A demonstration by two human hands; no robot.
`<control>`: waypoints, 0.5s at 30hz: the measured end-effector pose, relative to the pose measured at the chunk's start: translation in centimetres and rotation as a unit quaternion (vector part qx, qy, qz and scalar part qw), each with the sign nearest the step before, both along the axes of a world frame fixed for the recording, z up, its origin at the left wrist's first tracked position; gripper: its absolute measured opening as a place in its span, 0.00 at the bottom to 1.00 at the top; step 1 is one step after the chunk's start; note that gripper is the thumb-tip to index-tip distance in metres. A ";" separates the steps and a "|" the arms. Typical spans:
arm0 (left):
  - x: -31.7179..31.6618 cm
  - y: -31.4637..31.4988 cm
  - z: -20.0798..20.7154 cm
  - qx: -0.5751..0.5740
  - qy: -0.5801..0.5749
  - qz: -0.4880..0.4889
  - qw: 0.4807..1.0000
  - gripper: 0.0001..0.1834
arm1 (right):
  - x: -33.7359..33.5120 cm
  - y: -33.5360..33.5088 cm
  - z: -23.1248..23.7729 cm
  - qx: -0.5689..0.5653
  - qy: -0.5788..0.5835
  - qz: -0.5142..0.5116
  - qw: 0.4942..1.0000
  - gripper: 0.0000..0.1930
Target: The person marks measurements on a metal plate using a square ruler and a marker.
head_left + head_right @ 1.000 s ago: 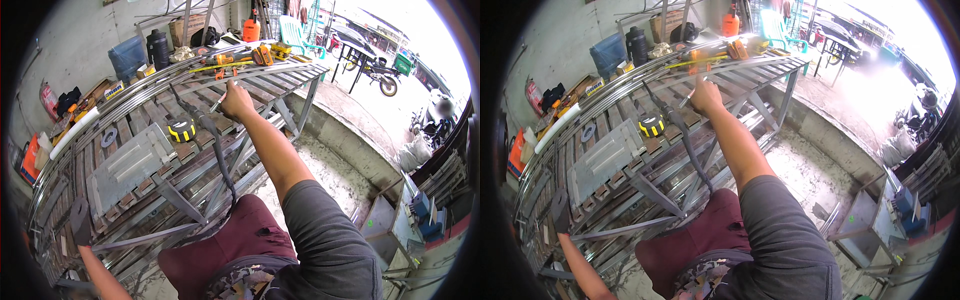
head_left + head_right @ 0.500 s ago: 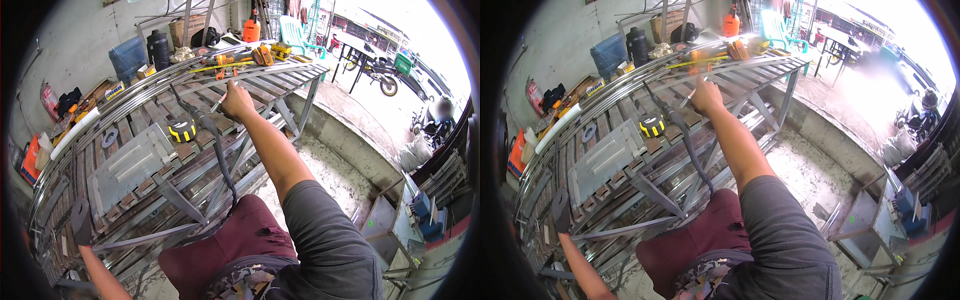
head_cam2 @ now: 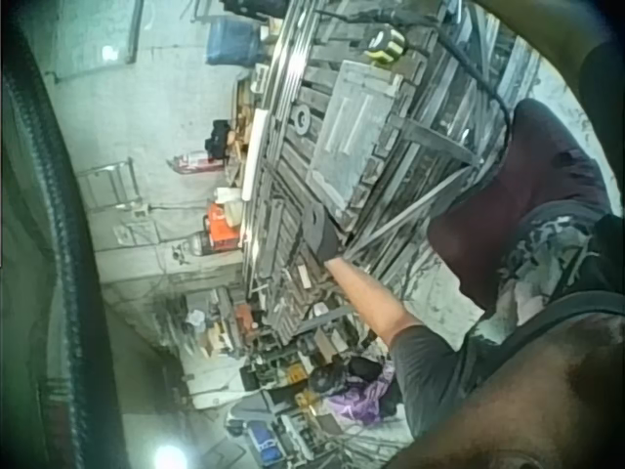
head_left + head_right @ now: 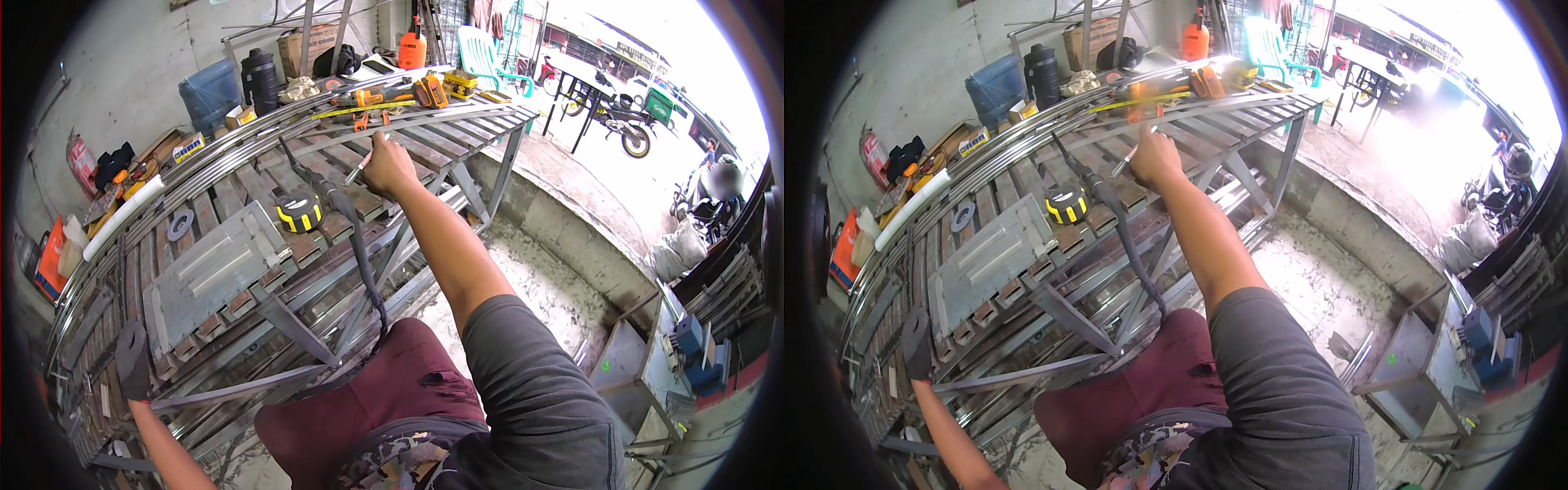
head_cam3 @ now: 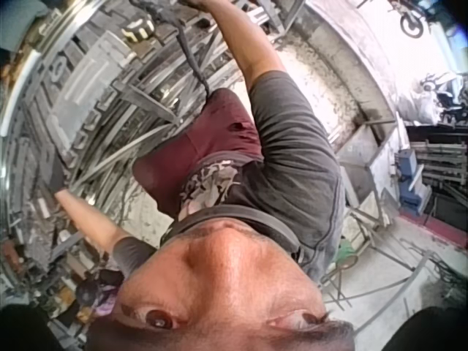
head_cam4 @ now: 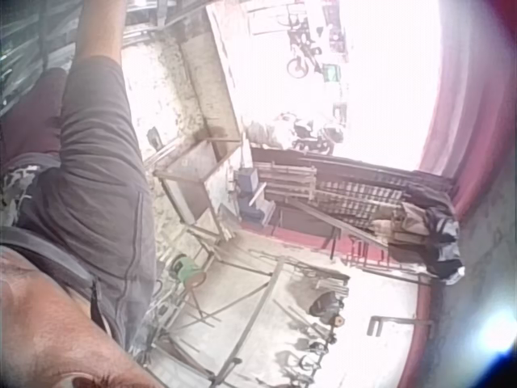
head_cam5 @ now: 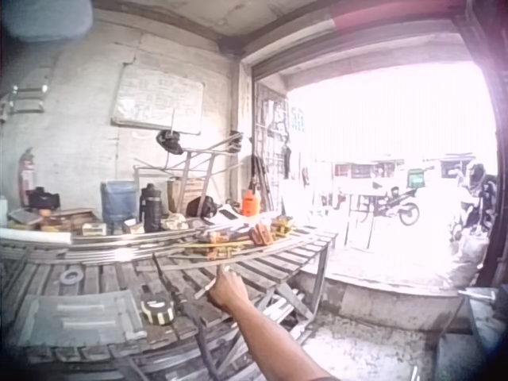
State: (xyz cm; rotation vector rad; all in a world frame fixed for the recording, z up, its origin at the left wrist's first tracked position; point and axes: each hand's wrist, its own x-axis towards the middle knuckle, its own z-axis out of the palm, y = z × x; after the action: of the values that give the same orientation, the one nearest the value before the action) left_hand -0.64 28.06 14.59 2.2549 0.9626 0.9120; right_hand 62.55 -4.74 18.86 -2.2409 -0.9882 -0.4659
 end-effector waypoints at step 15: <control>-0.1 -0.3 0.2 0.029 0.026 0.020 0.999 0.24 | -0.4 -0.2 0.2 -0.004 0.008 0.001 1.000 0.20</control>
State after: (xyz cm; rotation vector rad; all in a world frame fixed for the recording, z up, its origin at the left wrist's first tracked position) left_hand -0.71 27.74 14.80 2.3247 1.0208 0.9146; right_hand 62.12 -4.89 19.10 -2.2478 -0.9844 -0.4426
